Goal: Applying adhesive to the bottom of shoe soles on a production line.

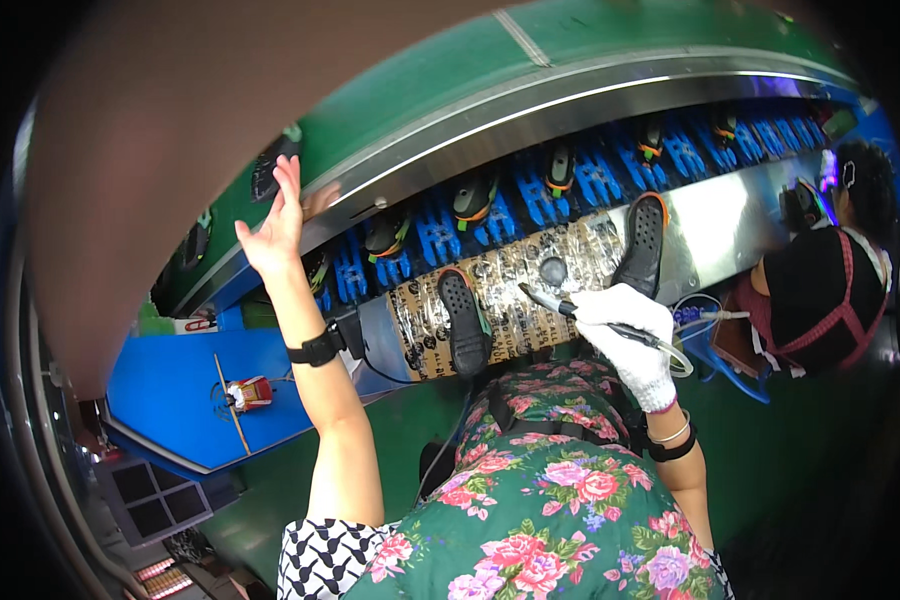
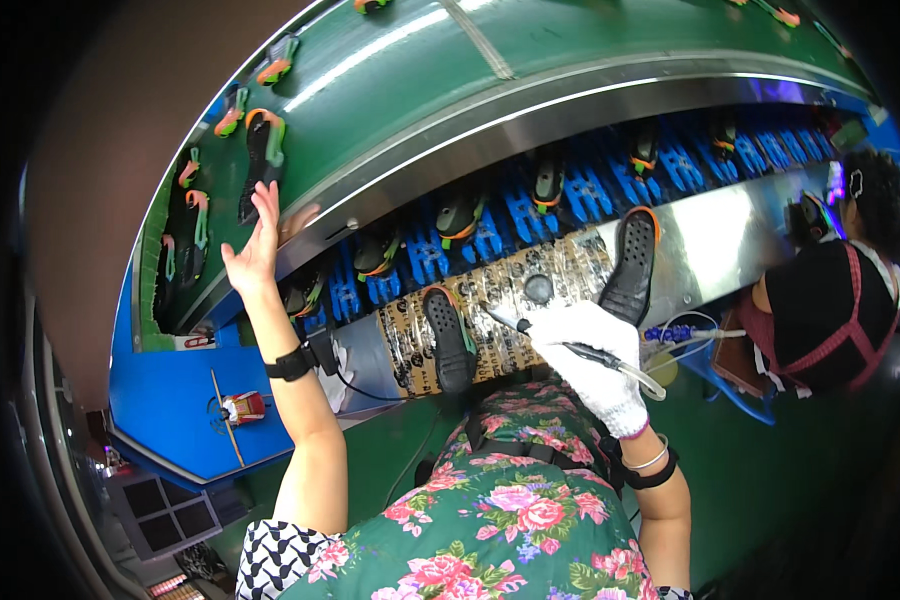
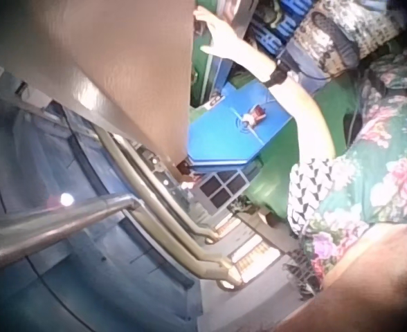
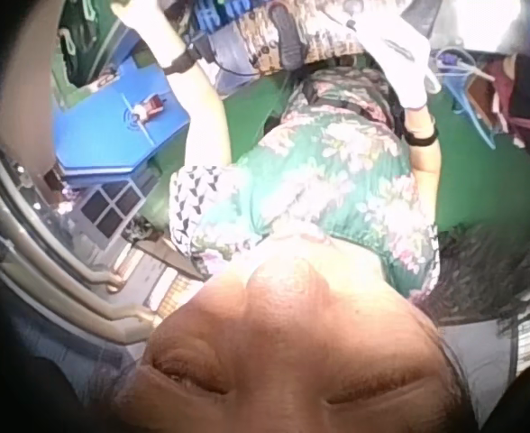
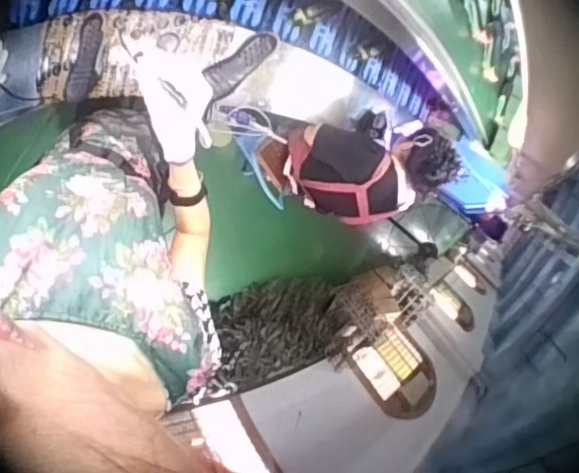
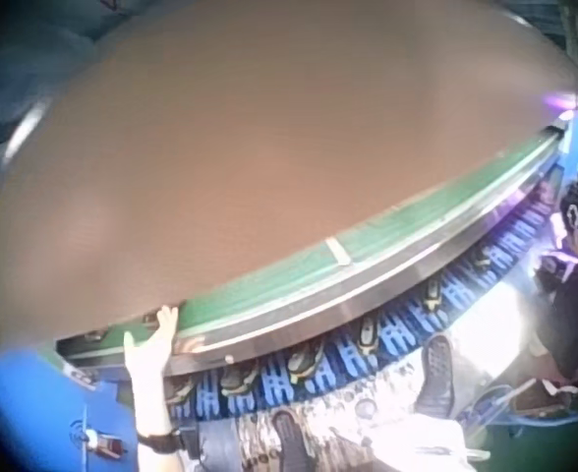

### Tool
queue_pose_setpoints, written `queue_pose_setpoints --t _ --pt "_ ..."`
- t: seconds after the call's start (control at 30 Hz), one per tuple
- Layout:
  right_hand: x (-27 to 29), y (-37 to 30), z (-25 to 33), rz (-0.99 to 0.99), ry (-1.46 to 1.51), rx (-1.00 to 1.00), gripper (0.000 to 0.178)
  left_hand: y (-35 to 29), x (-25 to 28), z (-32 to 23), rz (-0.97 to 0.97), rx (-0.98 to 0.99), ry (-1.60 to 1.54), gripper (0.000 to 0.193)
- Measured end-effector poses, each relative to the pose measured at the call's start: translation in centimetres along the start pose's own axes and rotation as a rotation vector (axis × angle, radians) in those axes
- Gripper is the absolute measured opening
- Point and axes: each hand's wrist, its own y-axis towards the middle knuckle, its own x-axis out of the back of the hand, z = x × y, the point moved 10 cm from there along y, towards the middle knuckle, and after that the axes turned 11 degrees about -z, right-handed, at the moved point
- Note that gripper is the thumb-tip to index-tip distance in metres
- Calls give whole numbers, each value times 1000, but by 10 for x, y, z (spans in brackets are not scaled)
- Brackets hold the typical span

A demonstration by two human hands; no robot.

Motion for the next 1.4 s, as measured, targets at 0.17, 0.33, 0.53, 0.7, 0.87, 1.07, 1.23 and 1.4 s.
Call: queue_pose_setpoints --t 0.17,0.33,0.53,0.7,0.87,1.07,1.23,1.4 --pt "32 -16 -25 -137 83 -171 14 -9 32 5 148 15 363 79" --pt "69 -42 -50 -287 353 -350 17 -29 160 145 -44 220 870 45" --pt "120 -76 -46 -493 291 -310 19 -59 436 252 -296 815 1747 67" --pt "134 -93 -55 -703 371 -444 21 -40 486 299 -420 897 1627 59" --pt "127 -91 -68 -765 398 -512 23 -34 470 326 -415 975 1296 51" --pt "112 -62 -44 -685 178 -388 23 -36 419 327 -205 882 1191 40" --pt "96 -54 -24 -606 111 -351 22 -73 308 304 -43 702 1061 56" --pt "71 -36 37 -407 -26 62 17 -111 252 301 -87 757 890 109"
